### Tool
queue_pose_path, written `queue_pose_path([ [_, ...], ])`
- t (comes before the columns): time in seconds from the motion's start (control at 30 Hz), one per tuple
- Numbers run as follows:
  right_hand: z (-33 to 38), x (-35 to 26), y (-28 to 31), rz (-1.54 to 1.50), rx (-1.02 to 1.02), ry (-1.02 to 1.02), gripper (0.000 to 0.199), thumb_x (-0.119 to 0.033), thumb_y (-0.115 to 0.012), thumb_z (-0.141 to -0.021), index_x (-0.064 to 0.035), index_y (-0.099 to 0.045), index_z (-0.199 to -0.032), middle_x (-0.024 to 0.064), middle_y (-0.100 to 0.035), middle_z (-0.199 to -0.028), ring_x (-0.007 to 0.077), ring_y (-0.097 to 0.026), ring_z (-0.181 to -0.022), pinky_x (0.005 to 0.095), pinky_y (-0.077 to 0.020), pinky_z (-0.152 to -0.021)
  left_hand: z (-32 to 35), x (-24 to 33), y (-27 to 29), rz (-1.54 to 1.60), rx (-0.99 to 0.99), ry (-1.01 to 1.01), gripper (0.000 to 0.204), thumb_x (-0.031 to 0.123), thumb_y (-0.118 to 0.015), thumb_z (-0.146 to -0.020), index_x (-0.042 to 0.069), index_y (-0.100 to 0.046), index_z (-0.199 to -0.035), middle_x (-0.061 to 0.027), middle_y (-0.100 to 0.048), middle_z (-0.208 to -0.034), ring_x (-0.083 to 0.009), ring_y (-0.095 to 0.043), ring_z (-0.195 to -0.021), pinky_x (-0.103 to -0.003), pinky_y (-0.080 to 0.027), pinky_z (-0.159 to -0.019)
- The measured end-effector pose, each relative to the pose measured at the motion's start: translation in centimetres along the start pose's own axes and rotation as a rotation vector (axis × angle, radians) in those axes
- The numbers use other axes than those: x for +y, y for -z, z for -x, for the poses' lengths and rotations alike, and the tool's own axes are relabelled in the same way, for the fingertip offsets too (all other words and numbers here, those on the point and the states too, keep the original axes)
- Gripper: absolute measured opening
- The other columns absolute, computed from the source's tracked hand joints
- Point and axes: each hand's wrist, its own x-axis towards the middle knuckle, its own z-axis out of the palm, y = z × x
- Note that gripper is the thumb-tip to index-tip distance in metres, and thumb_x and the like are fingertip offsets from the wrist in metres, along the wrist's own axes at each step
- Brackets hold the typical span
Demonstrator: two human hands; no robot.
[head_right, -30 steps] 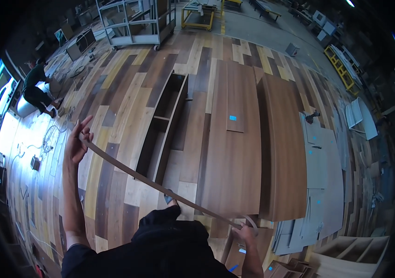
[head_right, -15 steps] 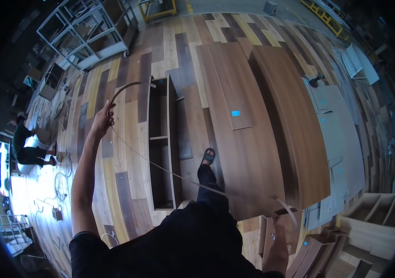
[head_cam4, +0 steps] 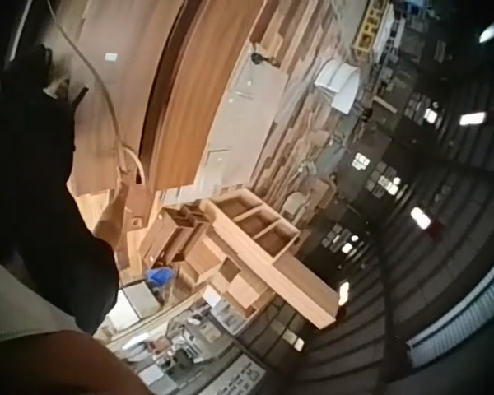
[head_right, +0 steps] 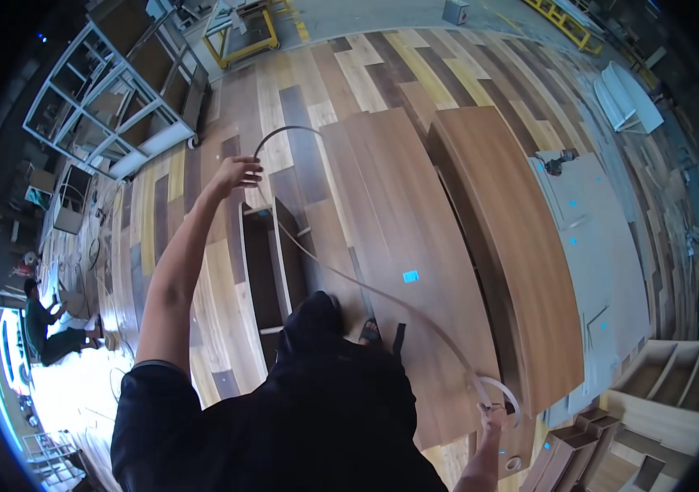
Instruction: Applying adhesive or finish to thin wood or bamboo strips using a spray gun in a manufacturing setting.
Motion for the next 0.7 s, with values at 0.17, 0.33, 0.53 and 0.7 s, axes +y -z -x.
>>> queue_pose_path([
  [0.17,-1.9,-15.2,1.8,0.029,-0.051,-0.073,0.066,-0.071,-0.074,-0.083,-0.0058,-0.081,-0.089,0.0208,-0.078,-0.087,0.0412,-0.076,-0.085,0.0505,-0.0585,-0.076,-18.6,2.0,-1.3,0.024,-0.094,0.036,0.036,0.007,-0.07,-0.098,-0.009,-0.064,-0.129,-0.0159,-0.074,-0.106,-0.027,-0.077,-0.086,-0.04,-0.068,-0.079],
  [0.33,-4.9,-32.1,0.7,0.015,-0.242,-0.161,0.072,-0.078,-0.06,-0.091,-0.0099,-0.082,-0.099,0.0203,-0.078,-0.096,0.0425,-0.076,-0.094,0.053,-0.0584,-0.084,-38.2,2.6,-1.0,-0.035,-0.142,0.108,0.025,0.006,-0.068,-0.099,-0.011,-0.068,-0.117,-0.0179,-0.074,-0.102,-0.0278,-0.076,-0.083,-0.038,-0.069,-0.078],
  [0.53,-6.2,-41.6,-2.0,-0.015,-0.353,-0.205,0.071,-0.074,-0.05,-0.098,-0.0096,-0.078,-0.102,0.0246,-0.076,-0.096,0.0454,-0.073,-0.096,0.0578,-0.0545,-0.091,-53.9,2.6,-4.3,-0.043,-0.232,0.238,0.024,0.007,-0.063,-0.1,-0.008,-0.067,-0.118,-0.0173,-0.074,-0.108,-0.0304,-0.077,-0.09,-0.039,-0.068,-0.079],
  [0.7,-7.5,-48.5,0.0,0.045,-0.235,-0.145,0.06,-0.066,-0.053,-0.101,-0.0104,-0.072,-0.089,0.0208,-0.074,-0.079,0.0437,-0.073,-0.077,0.0581,-0.0556,-0.076,-60.5,4.0,-5.7,-0.149,-0.141,0.186,0.058,0.011,-0.06,-0.101,-0.002,-0.043,-0.155,-0.0178,-0.071,-0.13,-0.0315,-0.075,-0.102,-0.041,-0.065,-0.086],
])
